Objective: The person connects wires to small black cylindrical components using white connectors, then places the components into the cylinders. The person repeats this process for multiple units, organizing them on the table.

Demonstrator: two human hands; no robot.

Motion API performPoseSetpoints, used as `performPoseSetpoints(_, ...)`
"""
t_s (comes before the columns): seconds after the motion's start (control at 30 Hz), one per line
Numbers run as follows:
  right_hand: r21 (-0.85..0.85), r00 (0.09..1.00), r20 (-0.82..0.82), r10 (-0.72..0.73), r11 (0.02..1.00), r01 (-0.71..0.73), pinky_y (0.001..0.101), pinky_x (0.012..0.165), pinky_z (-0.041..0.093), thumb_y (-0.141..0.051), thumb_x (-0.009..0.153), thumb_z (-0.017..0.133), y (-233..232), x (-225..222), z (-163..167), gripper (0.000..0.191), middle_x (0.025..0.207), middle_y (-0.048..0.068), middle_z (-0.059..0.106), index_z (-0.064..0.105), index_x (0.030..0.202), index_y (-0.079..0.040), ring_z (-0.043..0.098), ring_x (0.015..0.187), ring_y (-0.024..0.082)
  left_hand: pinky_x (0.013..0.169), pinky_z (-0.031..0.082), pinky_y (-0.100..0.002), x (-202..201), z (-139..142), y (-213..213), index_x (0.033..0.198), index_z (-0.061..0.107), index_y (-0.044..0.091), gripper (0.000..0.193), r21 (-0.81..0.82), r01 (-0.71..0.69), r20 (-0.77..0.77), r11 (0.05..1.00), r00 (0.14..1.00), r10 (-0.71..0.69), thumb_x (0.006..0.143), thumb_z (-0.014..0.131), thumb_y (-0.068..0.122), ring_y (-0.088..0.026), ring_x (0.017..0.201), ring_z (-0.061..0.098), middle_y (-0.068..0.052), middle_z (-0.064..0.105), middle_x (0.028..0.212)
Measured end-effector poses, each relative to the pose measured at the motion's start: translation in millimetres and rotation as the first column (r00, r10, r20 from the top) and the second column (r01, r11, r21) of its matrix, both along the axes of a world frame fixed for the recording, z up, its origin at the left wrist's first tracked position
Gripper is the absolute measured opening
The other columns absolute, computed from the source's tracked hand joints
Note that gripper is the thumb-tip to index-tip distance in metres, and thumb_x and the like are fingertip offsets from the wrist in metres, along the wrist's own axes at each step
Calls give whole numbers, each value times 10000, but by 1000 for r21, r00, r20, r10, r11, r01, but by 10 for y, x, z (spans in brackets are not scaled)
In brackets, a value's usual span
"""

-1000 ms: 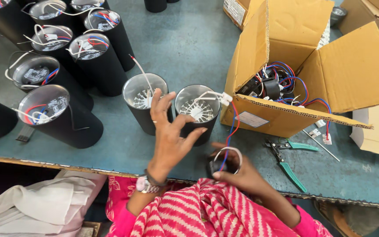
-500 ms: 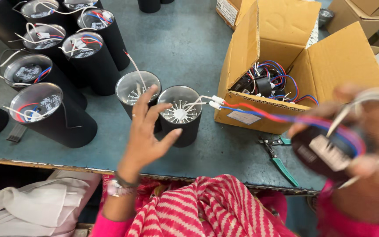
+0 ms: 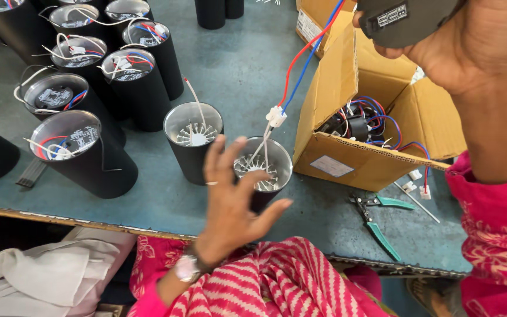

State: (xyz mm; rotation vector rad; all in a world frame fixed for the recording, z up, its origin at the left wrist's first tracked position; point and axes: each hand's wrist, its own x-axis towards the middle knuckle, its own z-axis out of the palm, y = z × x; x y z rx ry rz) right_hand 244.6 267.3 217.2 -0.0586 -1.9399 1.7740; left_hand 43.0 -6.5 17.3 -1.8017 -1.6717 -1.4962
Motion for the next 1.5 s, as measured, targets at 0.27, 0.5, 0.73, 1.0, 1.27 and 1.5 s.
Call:
performPoseSetpoints(0.27,-115,1000,-14,4,993,-5,381,790,505,-421,1143,490,44,-275,-2,486,1231,232,641,570,1290,35,659,1070,314,1242,98,-661,-422,3,-22,829,696,176,380,-111,-71,-263,991,964,40,722,935,452,-456,1525,204,-94,475,1488)
performPoseSetpoints(0.5,-122,997,-74,2,992,-11,365,728,475,-409,1155,477,-13,-309,84,472,1217,242,632,571,1276,38,653,1053,328,1240,205,-597,10,-111,38,1089,740,155,447,61,14,-66,998,998,-10,814,881,478,-467,1507,259,-156,415,1533)
performPoseSetpoints(0.73,-171,991,-131,32,984,-54,367,719,477,-392,1165,471,-78,-243,6,451,1226,247,634,575,1269,34,658,1069,342,1226,235,-625,-653,-8,-68,1092,738,108,472,-73,37,-228,997,972,-52,752,870,408,-496,1503,235,-171,396,1550)
performPoseSetpoints(1.0,-131,989,-149,4,991,-23,360,695,466,-371,1176,463,-68,-239,27,420,1203,249,645,586,1230,26,663,1060,351,1237,180,-620,92,-171,190,987,707,189,332,63,-129,-216,990,966,140,821,900,401,-419,1533,213,-91,401,1563)
performPoseSetpoints(1.27,-142,989,-145,4,990,-25,357,691,465,-375,1172,470,-40,-176,-51,413,1200,241,639,580,1227,20,655,1063,350,1193,260,-612,-663,44,-148,1251,692,75,623,-189,92,-91,978,990,-111,729,868,366,-538,1497,200,-261,299,1585)
performPoseSetpoints(1.5,-135,994,-107,6,991,-20,354,705,458,-418,1159,481,-6,-186,-68,446,1235,228,614,560,1263,8,630,1092,342,1211,256,-592,-405,-110,2,914,687,118,358,-126,80,-162,989,982,-100,721,923,304,-484,1500,225,-153,438,1476)
